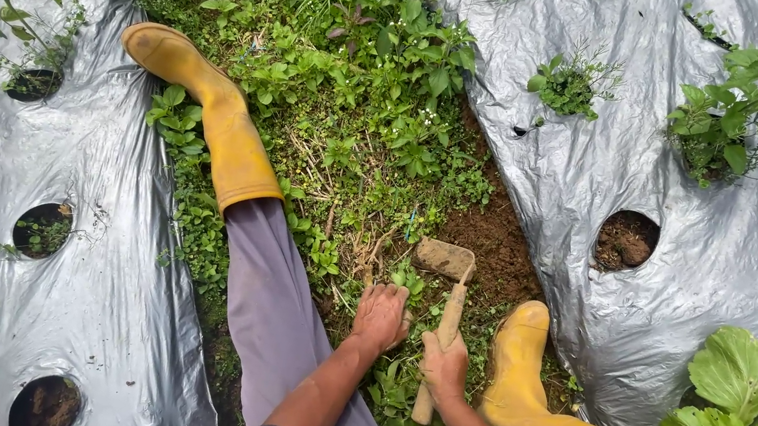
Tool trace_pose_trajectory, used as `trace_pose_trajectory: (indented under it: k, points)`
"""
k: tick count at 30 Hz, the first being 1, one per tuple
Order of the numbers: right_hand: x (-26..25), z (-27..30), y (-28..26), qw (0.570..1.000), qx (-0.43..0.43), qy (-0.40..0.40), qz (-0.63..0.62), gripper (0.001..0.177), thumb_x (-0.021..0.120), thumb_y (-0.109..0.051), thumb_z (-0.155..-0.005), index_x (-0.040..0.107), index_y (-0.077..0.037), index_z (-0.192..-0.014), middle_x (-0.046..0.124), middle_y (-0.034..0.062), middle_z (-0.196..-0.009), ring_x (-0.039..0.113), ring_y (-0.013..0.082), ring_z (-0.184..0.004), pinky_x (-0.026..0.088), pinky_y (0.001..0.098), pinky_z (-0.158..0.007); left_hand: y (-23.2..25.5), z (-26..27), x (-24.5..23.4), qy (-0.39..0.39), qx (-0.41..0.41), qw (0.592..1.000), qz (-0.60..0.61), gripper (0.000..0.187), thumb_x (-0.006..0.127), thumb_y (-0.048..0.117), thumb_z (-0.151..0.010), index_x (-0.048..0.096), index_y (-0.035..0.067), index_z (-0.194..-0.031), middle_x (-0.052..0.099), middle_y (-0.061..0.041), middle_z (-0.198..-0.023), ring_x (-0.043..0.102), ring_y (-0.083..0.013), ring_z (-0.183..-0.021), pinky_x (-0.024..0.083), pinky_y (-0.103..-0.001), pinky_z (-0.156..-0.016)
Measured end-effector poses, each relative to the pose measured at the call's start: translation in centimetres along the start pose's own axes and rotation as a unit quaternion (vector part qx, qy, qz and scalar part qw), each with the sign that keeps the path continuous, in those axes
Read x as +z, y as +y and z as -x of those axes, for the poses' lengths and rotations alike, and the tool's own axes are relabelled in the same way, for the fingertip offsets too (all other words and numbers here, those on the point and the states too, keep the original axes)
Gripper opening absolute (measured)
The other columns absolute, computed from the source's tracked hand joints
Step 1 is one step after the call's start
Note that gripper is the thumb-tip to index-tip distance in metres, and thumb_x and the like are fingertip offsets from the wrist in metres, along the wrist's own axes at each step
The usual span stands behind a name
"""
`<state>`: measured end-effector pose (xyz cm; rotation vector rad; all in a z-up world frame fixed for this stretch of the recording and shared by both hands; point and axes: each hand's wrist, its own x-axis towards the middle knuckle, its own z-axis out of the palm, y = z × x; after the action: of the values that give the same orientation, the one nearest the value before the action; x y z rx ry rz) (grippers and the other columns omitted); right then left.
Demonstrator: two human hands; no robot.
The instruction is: The person weeds a garden bed covered with plastic mulch. They use a hand hoe to loosen the soil and pull out weeds by hand, clearing the area between the crop plants.
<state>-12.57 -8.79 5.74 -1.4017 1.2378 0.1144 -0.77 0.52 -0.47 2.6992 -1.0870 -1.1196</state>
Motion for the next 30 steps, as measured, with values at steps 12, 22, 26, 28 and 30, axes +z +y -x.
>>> trace_pose_trajectory:
  k: [12,22,26,28,30]
  points:
    - [-0.4,-0.7,1.0,0.996,0.004,-0.025,-0.089,0.021,0.069,-0.014,-0.097,0.058,-0.001,-0.110,0.057,0.0080,-0.073,0.049,0.0153,-0.046,0.043,0.0279,-0.034,1.5,1.6,-2.6,-0.034,-0.059,0.984,0.162,0.063,0.007,0.031,-0.106,0.003,0.006,-0.164,0.006,-0.015,-0.172,0.002,-0.0288,-0.162,-0.004,-0.042,-0.130]
    - [-1.5,1.7,1.1,0.993,-0.066,-0.083,0.048,0.048,0.054,-0.005,-0.090,0.030,-0.022,-0.128,0.037,-0.0023,-0.120,0.045,0.0116,-0.047,0.039,0.0250,-0.037,0.7,1.4,-1.3,-0.040,0.009,0.998,-0.045,0.046,0.044,0.027,-0.103,0.047,0.005,-0.143,0.024,-0.022,-0.167,0.018,-0.0418,-0.156,0.005,-0.057,-0.128]
    - [-4.0,10.4,-8.7,0.996,-0.057,-0.046,0.056,0.019,0.061,-0.010,-0.087,0.066,0.007,-0.096,0.061,0.0187,-0.070,0.055,0.0207,-0.055,0.050,0.0321,-0.052,2.2,4.2,-2.9,-0.004,0.017,0.995,-0.102,0.033,0.062,0.040,-0.099,0.070,0.014,-0.117,0.066,-0.014,-0.130,0.053,-0.0310,-0.133,0.035,-0.048,-0.109]
    - [-3.5,6.5,-3.3,0.997,-0.055,-0.051,0.028,0.015,0.063,-0.010,-0.085,0.064,0.003,-0.091,0.061,0.0157,-0.065,0.055,0.0189,-0.048,0.049,0.0304,-0.045,1.7,3.4,-0.6,-0.012,0.023,0.995,-0.098,0.044,0.060,0.048,-0.097,0.068,0.013,-0.121,0.065,-0.014,-0.131,0.053,-0.0309,-0.133,0.033,-0.048,-0.111]
    - [-2.9,3.0,0.5,0.997,-0.055,-0.059,-0.002,0.012,0.065,-0.011,-0.083,0.062,0.000,-0.086,0.061,0.0126,-0.059,0.054,0.0172,-0.040,0.049,0.0288,-0.038,1.6,3.3,0.3,-0.019,0.028,0.995,-0.097,0.055,0.059,0.056,-0.096,0.067,0.012,-0.126,0.065,-0.015,-0.132,0.053,-0.0307,-0.133,0.031,-0.049,-0.113]
